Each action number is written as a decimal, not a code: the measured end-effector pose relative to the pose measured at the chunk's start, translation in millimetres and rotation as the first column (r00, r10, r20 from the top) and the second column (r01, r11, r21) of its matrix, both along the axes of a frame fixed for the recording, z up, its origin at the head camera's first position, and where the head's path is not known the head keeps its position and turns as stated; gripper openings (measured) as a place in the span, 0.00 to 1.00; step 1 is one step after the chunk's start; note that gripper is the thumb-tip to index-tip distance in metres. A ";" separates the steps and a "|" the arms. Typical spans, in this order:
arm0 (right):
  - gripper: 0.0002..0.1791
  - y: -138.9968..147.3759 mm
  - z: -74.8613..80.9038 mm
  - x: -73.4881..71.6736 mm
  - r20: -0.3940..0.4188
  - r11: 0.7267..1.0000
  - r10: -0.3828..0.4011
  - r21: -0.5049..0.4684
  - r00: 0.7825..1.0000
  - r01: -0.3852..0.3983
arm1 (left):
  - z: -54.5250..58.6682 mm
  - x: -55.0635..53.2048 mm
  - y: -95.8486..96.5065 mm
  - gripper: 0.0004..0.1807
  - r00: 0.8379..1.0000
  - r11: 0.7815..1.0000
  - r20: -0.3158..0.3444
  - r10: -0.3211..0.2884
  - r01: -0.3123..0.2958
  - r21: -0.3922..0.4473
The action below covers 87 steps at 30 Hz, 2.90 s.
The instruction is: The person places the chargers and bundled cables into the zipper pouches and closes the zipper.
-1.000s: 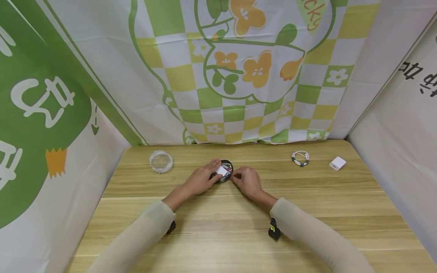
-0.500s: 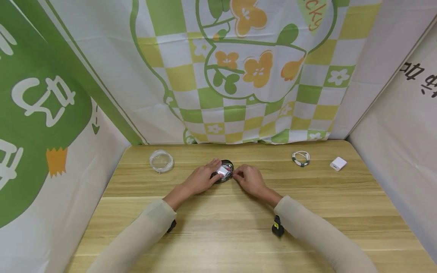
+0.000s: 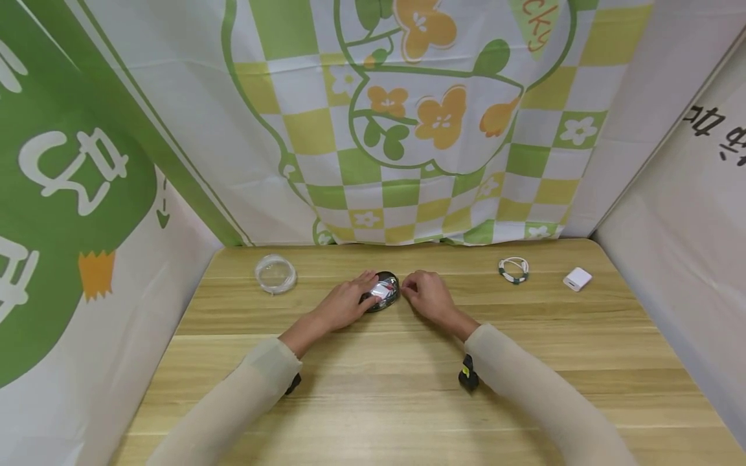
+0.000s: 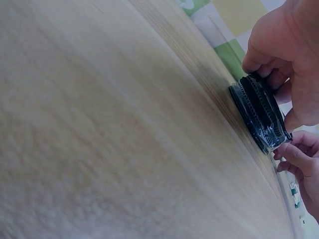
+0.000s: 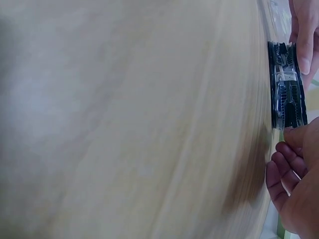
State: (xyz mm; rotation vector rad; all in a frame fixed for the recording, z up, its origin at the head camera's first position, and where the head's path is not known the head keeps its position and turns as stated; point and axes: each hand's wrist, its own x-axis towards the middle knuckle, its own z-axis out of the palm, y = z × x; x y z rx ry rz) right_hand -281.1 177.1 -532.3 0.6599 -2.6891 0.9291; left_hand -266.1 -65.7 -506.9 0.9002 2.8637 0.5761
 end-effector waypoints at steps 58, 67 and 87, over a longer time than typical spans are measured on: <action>0.03 -13.9 -4.1 34.0 0.039 0.998 0.041 -0.039 0.998 -0.040 | -2.0 18.8 15.0 0.40 0.983 0.987 -0.171 0.070 -0.094 -0.132; 0.03 -5.9 -3.4 26.5 0.011 0.997 0.070 -0.023 0.997 -0.070 | -4.7 15.1 12.8 0.39 0.987 0.993 -0.147 0.062 -0.076 -0.094; 0.02 -7.4 3.0 2.8 0.007 0.999 -0.039 0.001 0.999 0.039 | 0.1 13.6 14.5 0.38 0.990 0.993 -0.113 0.079 -0.088 -0.075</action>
